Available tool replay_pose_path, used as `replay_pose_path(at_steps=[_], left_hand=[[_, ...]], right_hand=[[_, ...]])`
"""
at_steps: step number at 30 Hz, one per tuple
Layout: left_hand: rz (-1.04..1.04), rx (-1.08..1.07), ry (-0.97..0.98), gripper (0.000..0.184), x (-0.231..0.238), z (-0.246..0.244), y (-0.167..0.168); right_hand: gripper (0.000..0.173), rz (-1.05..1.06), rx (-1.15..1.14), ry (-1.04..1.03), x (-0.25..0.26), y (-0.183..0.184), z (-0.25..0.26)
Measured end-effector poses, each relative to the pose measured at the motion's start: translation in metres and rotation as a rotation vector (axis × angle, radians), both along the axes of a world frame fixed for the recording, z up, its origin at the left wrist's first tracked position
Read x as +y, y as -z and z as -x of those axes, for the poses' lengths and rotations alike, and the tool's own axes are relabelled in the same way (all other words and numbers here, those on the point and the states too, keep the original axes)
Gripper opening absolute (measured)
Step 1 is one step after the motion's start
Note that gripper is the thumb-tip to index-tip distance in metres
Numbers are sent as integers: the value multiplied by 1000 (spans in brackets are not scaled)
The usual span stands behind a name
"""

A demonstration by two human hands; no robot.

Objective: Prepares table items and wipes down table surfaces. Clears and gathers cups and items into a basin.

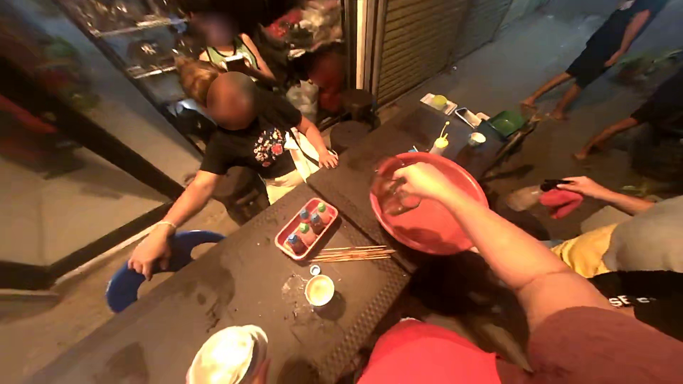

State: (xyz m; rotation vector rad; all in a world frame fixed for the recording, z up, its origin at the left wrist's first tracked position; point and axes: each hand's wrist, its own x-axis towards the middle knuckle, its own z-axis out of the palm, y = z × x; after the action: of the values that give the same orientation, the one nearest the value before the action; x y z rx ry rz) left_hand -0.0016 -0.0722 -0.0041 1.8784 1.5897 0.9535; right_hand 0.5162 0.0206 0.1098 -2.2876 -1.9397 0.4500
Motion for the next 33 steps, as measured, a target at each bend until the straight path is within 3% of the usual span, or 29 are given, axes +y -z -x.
replay_pose_path(at_steps=[6, 10, 14, 17, 20, 24, 29, 33], left_hand=[[-63, -166, 258, 111, 60, -166, -14], [103, -300, 442, 111, 94, -312, -2], [284, -398, 465, 110, 126, -444, 36], [350, -307, 446, 115, 146, -517, 74], [375, -202, 413, 106, 167, -555, 101], [322, -415, 432, 102, 183, -587, 142], [339, -366, 408, 100, 191, -594, 167], [345, -391, 402, 99, 193, -601, 179]], right_hand=[[29, 278, -35, 353, -10, 113, -138], [30, 379, -19, 432, -8, 182, -186], [33, 442, 9, 501, 1, 198, -202], [37, 474, 2, 491, -1, 204, -211], [38, 421, 14, 428, 4, 215, -211], [39, 387, 83, 417, 6, 218, -209], [59, 447, 118, 315, 10, 212, -223], [62, 452, 32, 353, 9, 194, -222]])
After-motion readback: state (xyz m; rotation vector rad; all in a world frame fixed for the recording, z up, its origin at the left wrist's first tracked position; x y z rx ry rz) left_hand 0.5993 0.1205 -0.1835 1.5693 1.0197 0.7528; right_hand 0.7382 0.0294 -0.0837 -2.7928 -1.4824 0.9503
